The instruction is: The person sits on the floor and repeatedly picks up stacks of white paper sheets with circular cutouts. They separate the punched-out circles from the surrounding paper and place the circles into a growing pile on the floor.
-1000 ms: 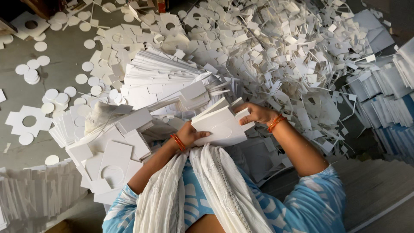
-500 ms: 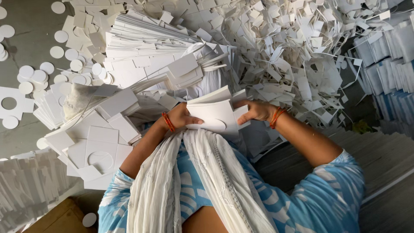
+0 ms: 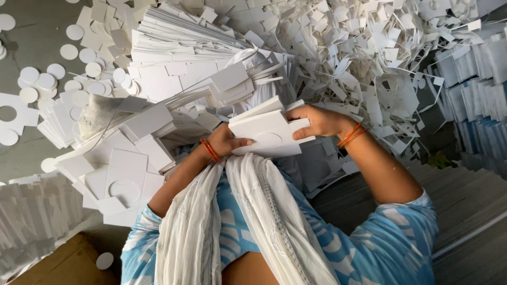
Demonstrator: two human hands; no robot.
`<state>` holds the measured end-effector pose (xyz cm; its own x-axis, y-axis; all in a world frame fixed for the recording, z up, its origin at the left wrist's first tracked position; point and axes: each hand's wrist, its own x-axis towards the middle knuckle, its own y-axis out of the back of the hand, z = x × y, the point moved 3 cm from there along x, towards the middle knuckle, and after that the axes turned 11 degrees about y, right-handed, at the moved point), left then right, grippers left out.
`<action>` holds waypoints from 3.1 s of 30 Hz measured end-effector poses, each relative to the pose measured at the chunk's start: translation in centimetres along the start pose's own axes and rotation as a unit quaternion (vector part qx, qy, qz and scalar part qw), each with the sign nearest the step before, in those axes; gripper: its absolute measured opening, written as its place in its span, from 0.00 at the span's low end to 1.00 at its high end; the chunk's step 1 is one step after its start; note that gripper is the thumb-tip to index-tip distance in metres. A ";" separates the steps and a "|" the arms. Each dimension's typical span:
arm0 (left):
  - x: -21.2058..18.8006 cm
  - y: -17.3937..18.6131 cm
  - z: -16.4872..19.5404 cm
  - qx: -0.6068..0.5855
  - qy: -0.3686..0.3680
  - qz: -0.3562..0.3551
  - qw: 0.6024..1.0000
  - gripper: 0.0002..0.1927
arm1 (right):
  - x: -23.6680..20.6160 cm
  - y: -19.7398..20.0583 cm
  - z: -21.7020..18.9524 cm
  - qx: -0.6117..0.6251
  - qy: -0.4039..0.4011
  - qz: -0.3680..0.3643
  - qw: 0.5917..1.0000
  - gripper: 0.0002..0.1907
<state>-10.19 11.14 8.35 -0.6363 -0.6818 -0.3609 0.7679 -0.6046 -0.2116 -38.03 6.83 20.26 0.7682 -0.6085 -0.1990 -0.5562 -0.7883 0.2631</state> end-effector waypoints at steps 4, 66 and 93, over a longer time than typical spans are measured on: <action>1.6 0.6 -1.0 0.018 0.017 0.052 0.998 0.23 | 1.0 0.8 0.1 -0.197 -0.085 0.148 0.965 0.18; -8.8 -0.8 3.9 0.008 -0.023 0.028 0.999 0.19 | 12.3 -4.1 -0.9 -0.061 0.207 0.284 0.934 0.25; -24.2 2.4 14.5 0.465 -0.049 0.415 0.780 0.26 | 14.3 -10.2 -15.8 -0.375 0.400 0.248 0.798 0.38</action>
<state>5.98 20.17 29.72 0.0137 -0.9983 0.0570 0.5609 0.0548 0.8261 -16.39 7.64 29.64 0.6357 -0.3393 0.6934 -0.7391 -0.0081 0.6736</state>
